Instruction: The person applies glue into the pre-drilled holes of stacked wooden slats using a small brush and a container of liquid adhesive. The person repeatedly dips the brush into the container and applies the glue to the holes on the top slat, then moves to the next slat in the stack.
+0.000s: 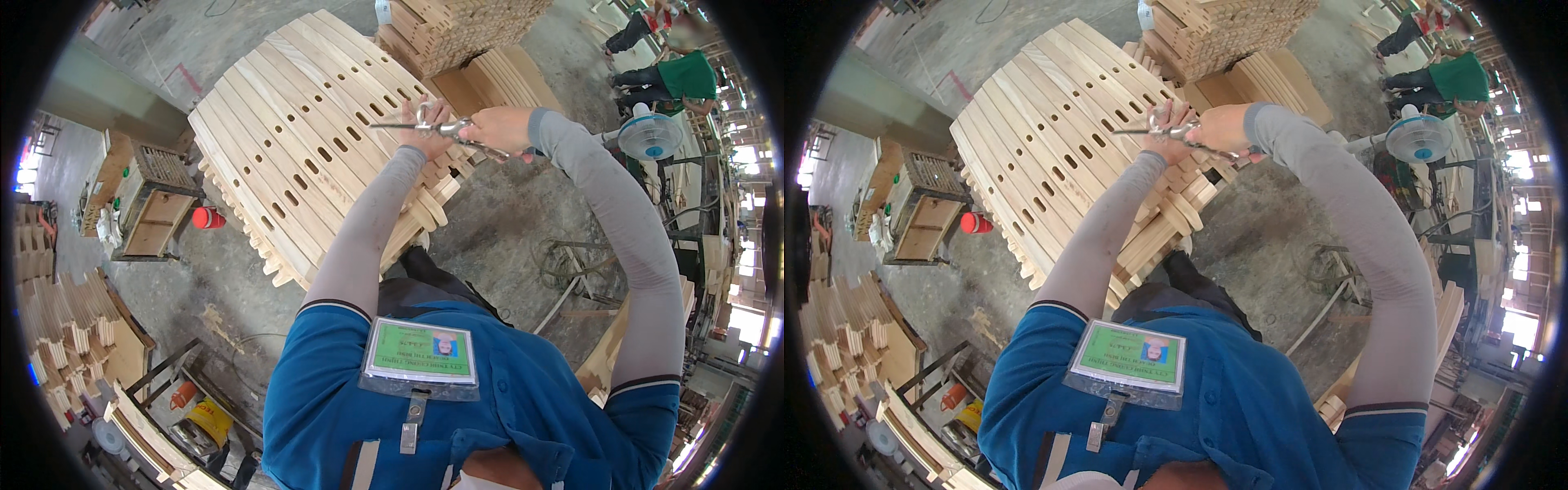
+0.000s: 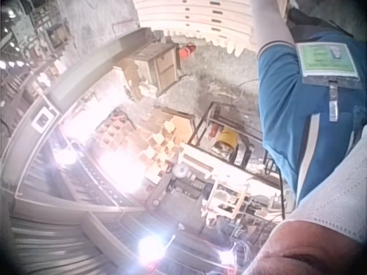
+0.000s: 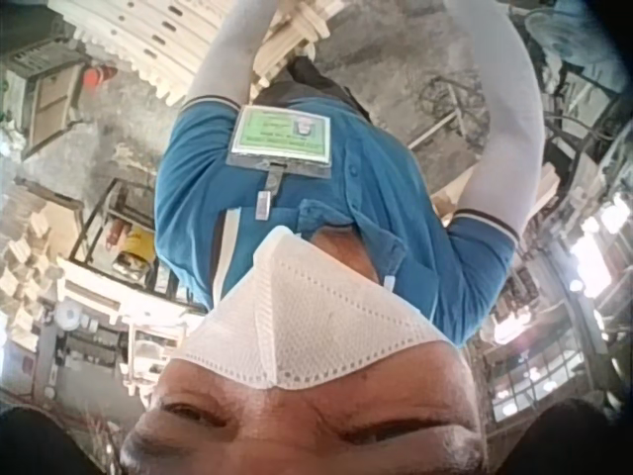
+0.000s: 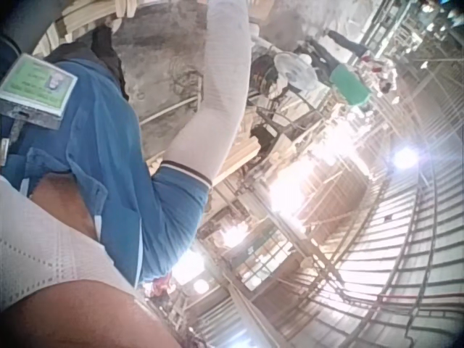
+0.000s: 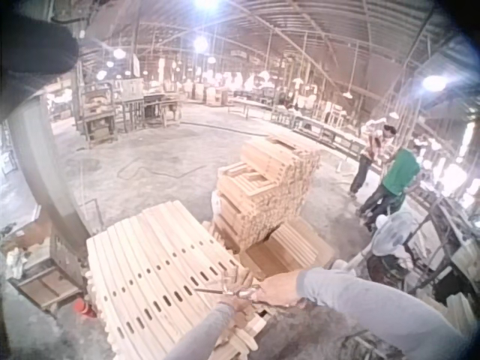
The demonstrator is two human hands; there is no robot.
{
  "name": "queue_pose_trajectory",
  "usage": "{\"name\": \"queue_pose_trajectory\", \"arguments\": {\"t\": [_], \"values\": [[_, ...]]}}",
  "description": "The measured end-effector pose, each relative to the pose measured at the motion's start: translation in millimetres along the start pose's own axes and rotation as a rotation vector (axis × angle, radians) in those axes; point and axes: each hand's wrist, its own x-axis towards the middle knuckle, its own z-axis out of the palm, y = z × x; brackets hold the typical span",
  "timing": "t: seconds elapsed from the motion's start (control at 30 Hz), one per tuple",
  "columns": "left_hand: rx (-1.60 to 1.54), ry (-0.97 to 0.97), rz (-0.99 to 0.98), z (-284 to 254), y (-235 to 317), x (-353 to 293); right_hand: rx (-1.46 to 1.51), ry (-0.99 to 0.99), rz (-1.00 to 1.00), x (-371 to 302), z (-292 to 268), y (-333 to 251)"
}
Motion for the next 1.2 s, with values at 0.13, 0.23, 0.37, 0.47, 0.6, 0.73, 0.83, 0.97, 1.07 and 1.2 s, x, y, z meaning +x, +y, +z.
{"name": "queue_pose_trajectory", "arguments": {"t": [0.13, 0.23, 0.37, 0.47, 0.6, 0.73, 0.83, 0.97, 1.07, 1.2], "values": [[-0.003, -0.006, 0.01, -0.1, -3.3, -1.5, 0.01, -0.019, 0.0, 7.3, -2.2, -0.9], [0.066, 0.0, 0.053, -3.7, -11.2, -7.3, 0.224, -0.032, -0.056, -2.6, -3.5, 25.1], [-0.019, 0.081, 0.04, -10.0, -24.9, -40.3, 0.57, -0.024, -0.085, -21.1, 3.4, 59.7], [0.026, 0.007, 0.019, -27.2, -37.9, -99.8, 0.489, 0.032, -0.044, -23.0, 22.6, 63.0], [0.144, -0.013, -0.28, -61.2, -79.4, -205.2, 0.26, 0.071, 0.002, -35.5, 61.1, 34.9], [-0.143, 0.275, -0.79, -61.2, -103.9, -273.7, 0.149, 0.061, -0.259, -35.2, 103.3, 0.2], [-0.605, 0.582, -0.918, -40.7, -114.1, -290.9, 0.101, -0.061, -0.31, -41.9, 120.9, -29.5], [-0.856, 0.581, -0.937, -49.9, -116.0, -285.3, 0.118, -0.093, -0.293, -29.2, 122.0, -18.1], [-0.785, 0.557, -0.943, -47.9, -119.3, -285.9, 0.351, 0.038, -0.025, -31.9, 97.6, 17.1], [-0.797, 0.601, -0.941, -33.9, -121.2, -287.8, 0.766, 0.27, 0.025, -55.0, 110.1, 87.9]]}}
